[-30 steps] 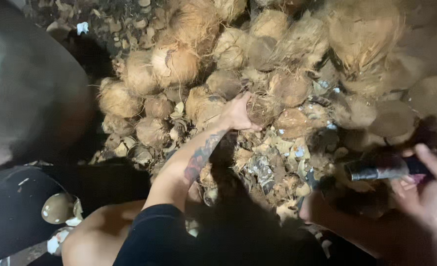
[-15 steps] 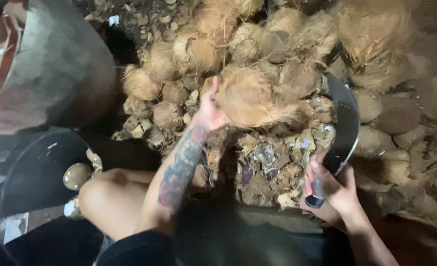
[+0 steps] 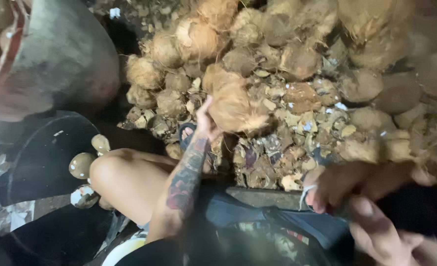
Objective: The person sits among a pile of coconuts and uses a curved blade to peel the thick outer husk from individual coconuts, placing the peeled items into a black bin and discarding the husks onto the floor.
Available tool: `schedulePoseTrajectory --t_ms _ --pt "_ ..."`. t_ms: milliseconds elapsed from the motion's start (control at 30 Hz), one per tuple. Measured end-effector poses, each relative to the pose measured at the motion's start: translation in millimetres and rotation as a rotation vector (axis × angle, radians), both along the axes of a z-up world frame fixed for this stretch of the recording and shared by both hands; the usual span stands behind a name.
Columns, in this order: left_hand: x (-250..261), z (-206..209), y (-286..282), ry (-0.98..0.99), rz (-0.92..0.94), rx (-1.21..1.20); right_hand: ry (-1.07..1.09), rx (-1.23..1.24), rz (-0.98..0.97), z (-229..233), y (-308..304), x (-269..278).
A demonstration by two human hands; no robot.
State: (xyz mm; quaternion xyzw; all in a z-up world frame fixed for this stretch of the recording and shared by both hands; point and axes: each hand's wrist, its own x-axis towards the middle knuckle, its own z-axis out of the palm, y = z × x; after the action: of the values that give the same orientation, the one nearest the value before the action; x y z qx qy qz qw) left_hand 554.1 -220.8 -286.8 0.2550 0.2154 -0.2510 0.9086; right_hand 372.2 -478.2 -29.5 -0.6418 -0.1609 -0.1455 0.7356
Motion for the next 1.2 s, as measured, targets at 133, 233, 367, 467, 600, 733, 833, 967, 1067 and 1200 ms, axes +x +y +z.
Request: schedulePoseTrajectory --t_ms 133,233,367,467,600,733,833,967,1067,1200 --pt "-4.1 -100.2 2.0 0.166 0.108 0.179 -0.182 -0.204 -0.2 -33.0 6.4 -1.3" --pt "-8.3 -63.1 -4.4 0.163 0.194 0.217 0.898 -0.488 0.12 -139.5 15.7 2.2" --pt "-2.1 -35.2 -13.1 0.12 0.004 0.249 1.253 -0.269 0.114 -156.7 23.3 -12.2" --pt "-2.0 -67.5 -13.5 0.124 -0.019 0.278 1.023 -0.004 0.061 -94.9 25.0 -10.0" --pt "1.7 -102.4 -17.7 -0.007 0.076 0.391 0.125 0.18 0.122 -72.6 16.8 -23.4" --pt "-3.7 2.7 -22.8 0.173 0.105 0.426 0.425 -0.208 0.1 -114.3 12.9 -25.2" --pt "-27.8 97.1 -41.0 0.078 -0.023 0.393 1.085 -0.675 0.229 -164.5 5.6 -22.3" --pt "-25.5 3.0 -24.6 0.128 0.051 0.381 1.185 -0.073 0.051 -117.0 15.0 -28.1" --pt "-20.6 -53.4 -17.6 0.051 0.05 0.412 0.446 0.149 0.13 -83.6 3.1 -29.8" --pt "-24.2 -107.0 -17.7 0.118 0.126 0.332 -0.095 -0.092 -0.019 -111.1 -12.0 -27.5"
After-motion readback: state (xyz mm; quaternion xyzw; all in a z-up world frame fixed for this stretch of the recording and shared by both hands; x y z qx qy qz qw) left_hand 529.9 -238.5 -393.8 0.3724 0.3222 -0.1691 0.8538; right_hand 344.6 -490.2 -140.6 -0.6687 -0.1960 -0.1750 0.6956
